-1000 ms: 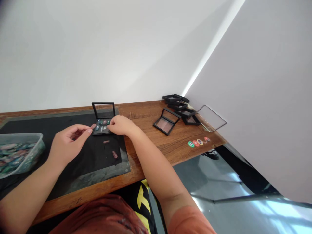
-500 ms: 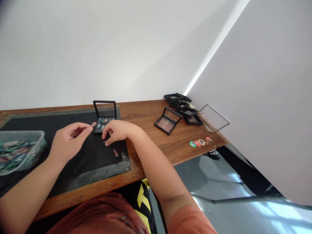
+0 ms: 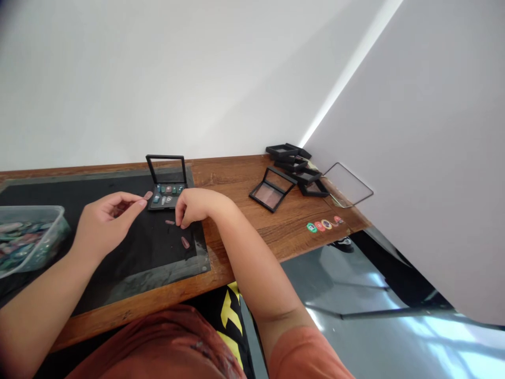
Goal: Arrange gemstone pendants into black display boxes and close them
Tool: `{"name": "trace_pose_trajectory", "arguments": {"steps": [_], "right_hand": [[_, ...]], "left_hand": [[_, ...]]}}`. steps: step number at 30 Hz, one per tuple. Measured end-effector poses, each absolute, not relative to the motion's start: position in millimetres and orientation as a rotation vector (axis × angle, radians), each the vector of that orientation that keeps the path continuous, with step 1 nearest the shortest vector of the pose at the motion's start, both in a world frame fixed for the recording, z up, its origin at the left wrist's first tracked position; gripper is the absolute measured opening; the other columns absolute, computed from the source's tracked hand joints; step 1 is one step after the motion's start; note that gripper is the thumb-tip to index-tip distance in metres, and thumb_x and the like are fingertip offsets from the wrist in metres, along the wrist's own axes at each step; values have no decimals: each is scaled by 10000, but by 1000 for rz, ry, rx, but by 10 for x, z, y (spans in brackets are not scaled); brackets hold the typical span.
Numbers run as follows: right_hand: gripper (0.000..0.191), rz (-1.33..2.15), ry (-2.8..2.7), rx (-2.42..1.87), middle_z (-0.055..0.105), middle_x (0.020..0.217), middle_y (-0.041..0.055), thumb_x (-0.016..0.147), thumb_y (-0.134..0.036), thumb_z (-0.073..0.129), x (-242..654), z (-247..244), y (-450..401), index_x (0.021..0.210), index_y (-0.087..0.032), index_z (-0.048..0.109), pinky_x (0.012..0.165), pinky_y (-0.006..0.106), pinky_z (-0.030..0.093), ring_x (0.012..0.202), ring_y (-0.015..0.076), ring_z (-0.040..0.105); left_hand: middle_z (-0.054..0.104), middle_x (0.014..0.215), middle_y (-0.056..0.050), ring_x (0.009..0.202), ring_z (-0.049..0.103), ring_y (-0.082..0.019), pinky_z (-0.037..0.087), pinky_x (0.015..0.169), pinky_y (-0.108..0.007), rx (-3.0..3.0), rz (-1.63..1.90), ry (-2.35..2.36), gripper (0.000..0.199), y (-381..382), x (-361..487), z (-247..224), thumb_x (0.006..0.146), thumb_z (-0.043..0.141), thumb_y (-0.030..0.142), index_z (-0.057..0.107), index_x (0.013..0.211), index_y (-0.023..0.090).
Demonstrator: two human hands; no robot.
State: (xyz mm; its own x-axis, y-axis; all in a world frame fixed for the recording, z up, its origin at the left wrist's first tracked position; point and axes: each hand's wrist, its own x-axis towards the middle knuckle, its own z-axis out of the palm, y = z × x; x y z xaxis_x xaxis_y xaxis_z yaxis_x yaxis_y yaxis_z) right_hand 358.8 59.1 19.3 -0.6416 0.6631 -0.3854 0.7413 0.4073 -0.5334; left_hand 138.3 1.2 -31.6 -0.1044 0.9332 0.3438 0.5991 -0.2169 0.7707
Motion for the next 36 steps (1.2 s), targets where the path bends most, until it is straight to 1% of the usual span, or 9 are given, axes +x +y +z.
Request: {"name": "trace_pose_trajectory", "arguments": {"steps": [3, 6, 8, 12, 20, 24, 29, 32, 36], "right_hand": [[181, -1226, 2587, 1111, 598, 611, -67, 799, -161, 809, 3604, 149, 615, 974, -171, 852, 623, 237, 364, 576, 84, 475], [357, -1307, 2694, 1079, 487, 592, -102, 814, -158, 791, 3621, 118, 639, 1171, -164, 807, 617, 237, 343, 573, 86, 423], [417, -1276, 2707, 1101, 460, 601, -105, 820, -130, 774, 3612, 114, 638, 1235, -162, 784, 614, 241, 334, 576, 88, 415], [385, -1161, 2650, 1094, 472, 613, -93, 837, -87, 748, 3541, 126, 596, 1208, -175, 806, 617, 246, 334, 575, 87, 426], [352, -1102, 2661, 1181, 485, 634, -84, 823, -160, 809, 3519, 91, 621, 1175, -163, 811, 626, 244, 352, 585, 88, 446], [395, -1054, 2675, 1234, 520, 662, -81, 795, -169, 839, 3525, 111, 613, 1186, -159, 785, 642, 239, 359, 609, 92, 490], [230, -951, 2642, 1253, 554, 695, -58, 854, -171, 786, 3493, 182, 549, 1082, -139, 789, 642, 247, 362, 615, 95, 495], [196, -935, 2640, 1228, 543, 694, -57, 865, -174, 779, 3476, 209, 524, 1058, -143, 788, 634, 244, 357, 616, 95, 485], [145, -929, 2657, 1193, 537, 671, -51, 871, -104, 702, 3461, 210, 508, 974, -150, 794, 638, 246, 355, 606, 95, 466]], "left_hand": [[739, 752, -7, 623, 599, -146, 458, 576, -264, 1811, 1246, 1686, 230, 14, 1372, -317, 841, 710, 454, 790, 841, 239], [750, 775, -9, 638, 610, -151, 457, 578, -271, 1810, 1257, 1673, 223, 20, 1356, -329, 843, 718, 458, 790, 849, 247], [752, 782, -10, 646, 618, -154, 457, 582, -275, 1810, 1263, 1660, 218, 24, 1350, -338, 846, 718, 456, 788, 849, 250], [759, 796, -12, 643, 620, -153, 455, 584, -280, 1812, 1256, 1654, 221, 20, 1359, -338, 854, 710, 454, 785, 857, 246], [767, 806, -10, 636, 616, -146, 464, 595, -276, 1811, 1237, 1657, 231, 5, 1365, -321, 841, 716, 464, 786, 856, 244], [767, 807, -12, 651, 626, -153, 460, 590, -280, 1812, 1256, 1669, 233, 13, 1351, -327, 843, 721, 467, 793, 879, 248], [772, 821, -17, 672, 646, -161, 465, 592, -282, 1825, 1245, 1661, 235, 14, 1358, -323, 847, 719, 462, 795, 887, 244], [775, 827, -13, 675, 650, -161, 466, 596, -284, 1815, 1246, 1661, 230, 14, 1361, -325, 842, 725, 464, 794, 883, 249], [769, 823, -9, 668, 648, -158, 474, 610, -290, 1788, 1261, 1641, 218, 15, 1363, -328, 838, 727, 460, 789, 868, 253]]}}
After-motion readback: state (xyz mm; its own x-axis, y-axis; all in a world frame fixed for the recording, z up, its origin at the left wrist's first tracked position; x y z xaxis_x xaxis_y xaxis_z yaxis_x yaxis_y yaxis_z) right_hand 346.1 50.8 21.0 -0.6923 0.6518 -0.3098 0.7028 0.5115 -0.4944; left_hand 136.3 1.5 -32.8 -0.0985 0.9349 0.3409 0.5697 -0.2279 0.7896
